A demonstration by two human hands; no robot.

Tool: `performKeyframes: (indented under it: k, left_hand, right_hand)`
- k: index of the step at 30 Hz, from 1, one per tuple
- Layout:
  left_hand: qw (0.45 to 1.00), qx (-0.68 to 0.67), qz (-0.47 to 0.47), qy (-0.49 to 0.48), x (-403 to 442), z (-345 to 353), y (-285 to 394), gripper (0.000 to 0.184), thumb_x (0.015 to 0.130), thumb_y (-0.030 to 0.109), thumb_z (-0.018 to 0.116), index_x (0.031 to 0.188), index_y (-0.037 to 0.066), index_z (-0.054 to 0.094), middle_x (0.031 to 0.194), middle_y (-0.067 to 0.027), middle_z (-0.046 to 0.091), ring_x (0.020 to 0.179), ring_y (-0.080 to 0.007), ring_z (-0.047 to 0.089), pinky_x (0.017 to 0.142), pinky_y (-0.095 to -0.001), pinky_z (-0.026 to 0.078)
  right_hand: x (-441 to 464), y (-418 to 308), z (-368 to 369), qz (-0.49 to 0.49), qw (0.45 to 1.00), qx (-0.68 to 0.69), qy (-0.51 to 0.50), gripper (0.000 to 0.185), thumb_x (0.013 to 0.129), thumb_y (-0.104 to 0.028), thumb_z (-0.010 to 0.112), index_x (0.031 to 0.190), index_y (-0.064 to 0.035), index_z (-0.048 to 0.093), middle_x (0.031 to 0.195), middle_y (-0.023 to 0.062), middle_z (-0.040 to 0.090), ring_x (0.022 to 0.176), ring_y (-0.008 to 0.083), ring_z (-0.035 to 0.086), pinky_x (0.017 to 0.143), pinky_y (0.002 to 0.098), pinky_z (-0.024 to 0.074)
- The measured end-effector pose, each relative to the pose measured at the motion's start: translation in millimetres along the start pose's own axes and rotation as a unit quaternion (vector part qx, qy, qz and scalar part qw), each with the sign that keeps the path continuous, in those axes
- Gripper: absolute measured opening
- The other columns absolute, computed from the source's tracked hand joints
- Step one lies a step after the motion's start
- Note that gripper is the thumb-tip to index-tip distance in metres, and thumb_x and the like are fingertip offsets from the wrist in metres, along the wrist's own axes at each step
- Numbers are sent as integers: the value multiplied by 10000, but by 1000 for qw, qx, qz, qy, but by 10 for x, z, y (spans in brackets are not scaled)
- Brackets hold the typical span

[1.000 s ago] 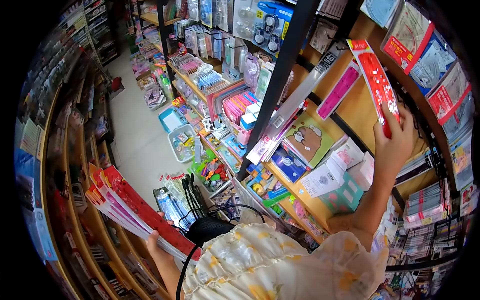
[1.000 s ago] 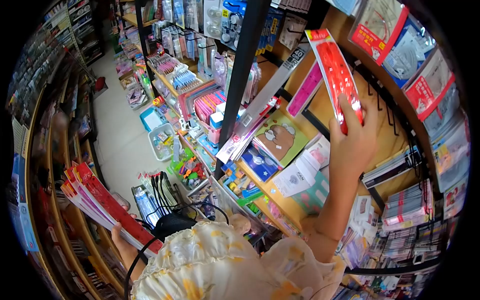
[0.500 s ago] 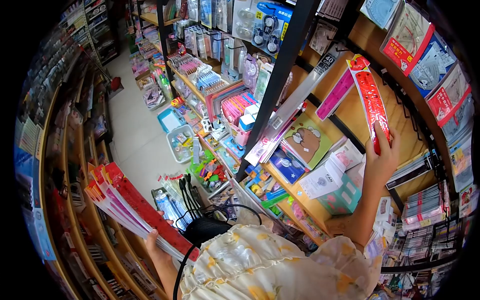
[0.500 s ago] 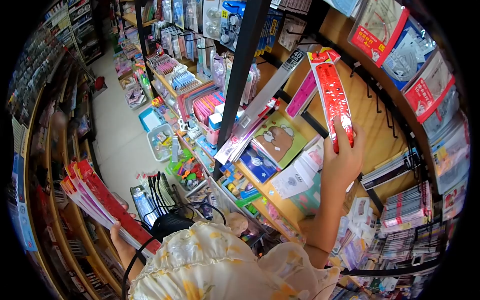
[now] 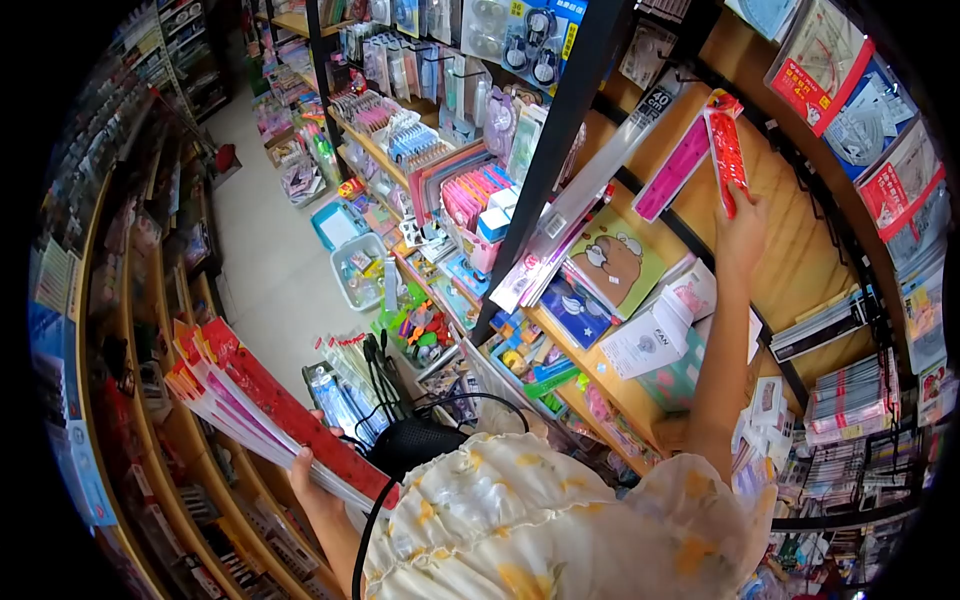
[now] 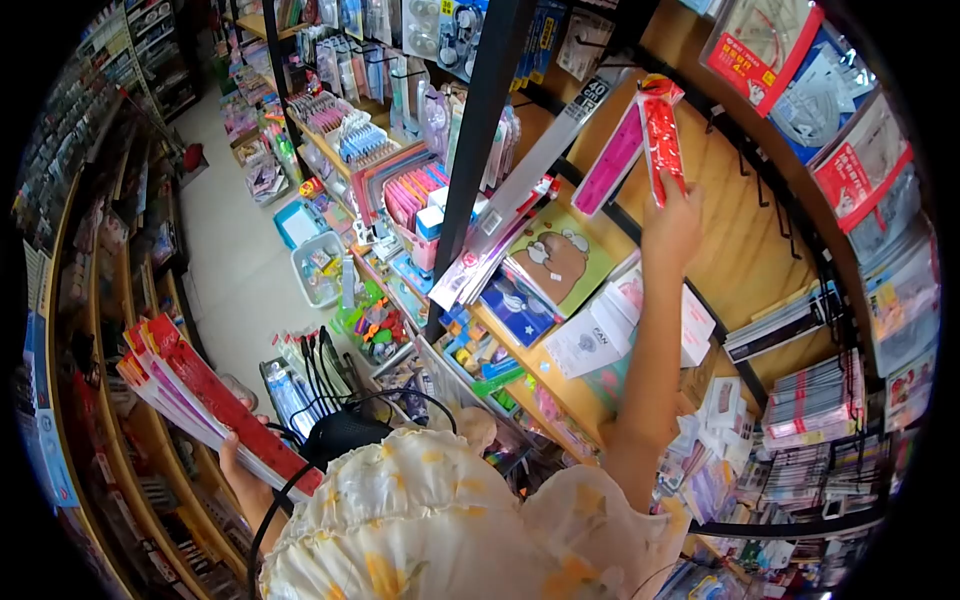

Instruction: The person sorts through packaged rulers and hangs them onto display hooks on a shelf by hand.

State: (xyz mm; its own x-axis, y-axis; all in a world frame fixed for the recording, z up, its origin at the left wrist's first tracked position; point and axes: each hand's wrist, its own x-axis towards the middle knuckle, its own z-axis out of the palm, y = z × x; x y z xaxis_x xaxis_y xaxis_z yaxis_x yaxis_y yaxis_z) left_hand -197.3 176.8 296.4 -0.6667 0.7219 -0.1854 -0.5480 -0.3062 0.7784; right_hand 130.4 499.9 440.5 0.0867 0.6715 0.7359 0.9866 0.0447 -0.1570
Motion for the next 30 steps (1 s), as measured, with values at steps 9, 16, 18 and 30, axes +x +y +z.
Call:
performKeyframes:
  k: [9,16,18,30]
  left_hand:
    - [997,-46,-8,-63,-8,120,146,544,605,197,512,1061,-18,308,992,-147,429,853,-247,475,650,-348,435]
    - [979,-92,-5,-181,-68,165,214,583,569,174,524,1067,-18,290,995,-199,408,849,-290,470,680,-374,425]
    - [976,-86,-13,-198,-108,175,253,605,562,175,531,1076,-16,275,991,-206,408,854,-296,467,684,-374,423]
    - [978,-80,12,-193,-190,110,342,627,554,187,540,1079,-17,264,972,-210,416,815,-286,486,650,-366,439]
  right_hand:
    - [-825,-614,134,-193,818,257,-477,364,623,-124,541,949,20,464,855,119,510,760,183,483,673,250,370]
    - [-1607,-2337,-781,-264,565,632,-460,363,622,-97,559,962,-30,453,833,72,493,677,125,462,581,215,376]
    - [-1727,-2604,-861,-256,527,660,-471,450,598,-68,565,1019,-63,408,904,49,463,733,114,451,602,222,368]
    - [-1819,-3081,-931,-405,570,670,-249,330,556,-209,634,838,-81,518,929,69,352,864,194,376,732,284,315]
